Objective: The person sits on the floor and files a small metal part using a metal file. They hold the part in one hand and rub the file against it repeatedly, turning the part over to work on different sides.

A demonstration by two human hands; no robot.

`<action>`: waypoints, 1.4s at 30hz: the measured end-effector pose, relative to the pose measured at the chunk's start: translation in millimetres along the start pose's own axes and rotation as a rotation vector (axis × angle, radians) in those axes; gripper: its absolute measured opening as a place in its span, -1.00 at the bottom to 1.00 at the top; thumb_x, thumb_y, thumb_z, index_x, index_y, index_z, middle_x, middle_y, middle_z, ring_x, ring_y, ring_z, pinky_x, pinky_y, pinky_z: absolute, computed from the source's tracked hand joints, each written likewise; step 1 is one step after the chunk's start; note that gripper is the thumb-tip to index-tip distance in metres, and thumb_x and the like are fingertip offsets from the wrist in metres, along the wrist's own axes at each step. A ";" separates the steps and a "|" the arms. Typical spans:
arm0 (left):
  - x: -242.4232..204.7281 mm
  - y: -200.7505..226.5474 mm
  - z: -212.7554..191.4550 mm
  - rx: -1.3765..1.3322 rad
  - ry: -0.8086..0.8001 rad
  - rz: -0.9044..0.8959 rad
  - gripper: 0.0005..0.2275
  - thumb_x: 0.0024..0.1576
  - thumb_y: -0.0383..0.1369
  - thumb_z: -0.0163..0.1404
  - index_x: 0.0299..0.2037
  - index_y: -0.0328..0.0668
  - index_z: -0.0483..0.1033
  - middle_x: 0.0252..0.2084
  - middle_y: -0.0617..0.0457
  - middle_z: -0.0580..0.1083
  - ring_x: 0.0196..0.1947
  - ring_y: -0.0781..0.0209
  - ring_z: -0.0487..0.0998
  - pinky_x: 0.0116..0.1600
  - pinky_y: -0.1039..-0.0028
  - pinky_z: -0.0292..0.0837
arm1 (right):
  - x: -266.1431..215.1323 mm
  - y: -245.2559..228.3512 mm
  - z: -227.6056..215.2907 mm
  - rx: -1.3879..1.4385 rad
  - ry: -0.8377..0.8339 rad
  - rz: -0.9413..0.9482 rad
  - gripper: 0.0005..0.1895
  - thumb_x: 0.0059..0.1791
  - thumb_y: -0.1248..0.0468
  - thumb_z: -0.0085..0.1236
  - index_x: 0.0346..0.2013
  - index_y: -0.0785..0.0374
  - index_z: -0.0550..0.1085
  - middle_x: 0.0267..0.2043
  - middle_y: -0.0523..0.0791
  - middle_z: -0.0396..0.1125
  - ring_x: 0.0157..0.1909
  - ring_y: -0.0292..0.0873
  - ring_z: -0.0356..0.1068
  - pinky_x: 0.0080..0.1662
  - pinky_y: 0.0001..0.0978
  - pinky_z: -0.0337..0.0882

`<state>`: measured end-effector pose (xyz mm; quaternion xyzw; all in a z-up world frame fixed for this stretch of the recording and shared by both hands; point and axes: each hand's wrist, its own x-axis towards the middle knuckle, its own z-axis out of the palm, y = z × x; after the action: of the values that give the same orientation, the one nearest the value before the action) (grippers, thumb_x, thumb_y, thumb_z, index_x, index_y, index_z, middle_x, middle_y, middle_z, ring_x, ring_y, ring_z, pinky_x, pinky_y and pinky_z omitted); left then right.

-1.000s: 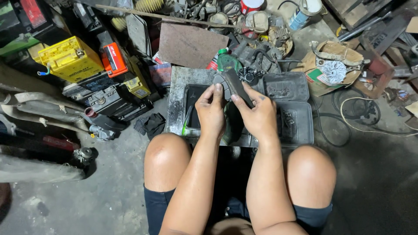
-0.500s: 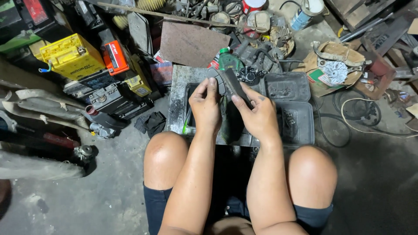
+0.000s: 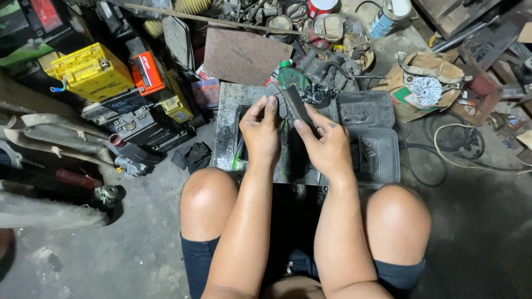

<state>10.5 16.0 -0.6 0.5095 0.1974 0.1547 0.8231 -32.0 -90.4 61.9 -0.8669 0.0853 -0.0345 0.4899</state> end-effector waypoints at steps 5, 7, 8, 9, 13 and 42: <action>-5.4 -0.8 0.5 0.020 -0.029 0.017 -0.80 0.11 -0.30 0.28 -0.18 -0.26 0.69 -0.45 0.12 0.51 -0.37 0.46 0.44 -0.34 0.51 0.54 | 2.7 4.4 3.4 0.003 0.062 0.004 -0.54 -0.05 0.06 0.34 0.14 0.00 0.54 -0.08 -0.01 0.53 0.01 0.06 0.50 0.00 -0.11 0.56; -6.0 -2.9 -1.3 0.036 -0.040 0.022 -0.84 0.11 -0.31 0.28 -0.21 -0.22 0.70 -0.47 0.15 0.50 -0.37 0.49 0.45 -0.35 0.53 0.55 | 4.3 4.8 5.2 0.003 0.080 -0.002 -0.54 -0.06 0.07 0.35 0.13 -0.03 0.55 -0.13 -0.04 0.54 -0.05 -0.01 0.54 -0.06 -0.15 0.59; -5.7 -3.6 -1.8 0.026 -0.053 0.017 -0.83 0.11 -0.32 0.28 -0.22 -0.25 0.69 -0.48 0.14 0.49 -0.38 0.48 0.45 -0.34 0.50 0.57 | 5.3 6.3 6.7 -0.003 0.087 0.019 -0.54 -0.06 0.06 0.35 0.13 -0.04 0.54 -0.16 0.00 0.54 -0.09 0.00 0.55 -0.13 -0.15 0.58; -5.4 -4.2 -2.4 0.017 -0.066 0.013 -0.82 0.10 -0.32 0.29 -0.22 -0.28 0.68 -0.49 0.12 0.48 -0.38 0.47 0.46 -0.32 0.48 0.58 | 6.3 7.7 8.2 -0.008 0.093 0.040 -0.54 -0.05 0.04 0.34 0.14 -0.06 0.54 -0.18 0.04 0.54 -0.13 0.01 0.56 -0.20 -0.15 0.57; -4.1 -0.4 -5.9 0.010 -0.075 0.016 -0.82 0.11 -0.33 0.28 -0.23 -0.30 0.68 -0.52 0.08 0.48 -0.40 0.44 0.45 -0.32 0.43 0.60 | 8.7 9.1 7.6 -0.001 0.077 0.060 -0.55 -0.05 0.04 0.34 0.14 -0.11 0.55 -0.23 0.01 0.54 -0.20 -0.08 0.57 -0.26 -0.21 0.57; -1.1 8.8 -24.4 0.055 0.046 0.022 -0.87 0.18 -0.36 0.20 -0.25 -0.28 0.64 -0.46 0.20 0.40 -0.37 0.50 0.44 -0.23 0.50 0.51 | 1.4 -15.9 7.6 -0.129 -0.066 0.046 -0.54 -0.12 0.06 0.40 0.07 -0.10 0.59 -0.33 -0.03 0.54 -0.30 -0.16 0.56 -0.37 -0.22 0.49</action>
<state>-2.7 38.3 -2.4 0.5303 0.2146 0.1700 0.8024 -27.7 -76.2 71.6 -0.8951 0.0909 0.0108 0.4364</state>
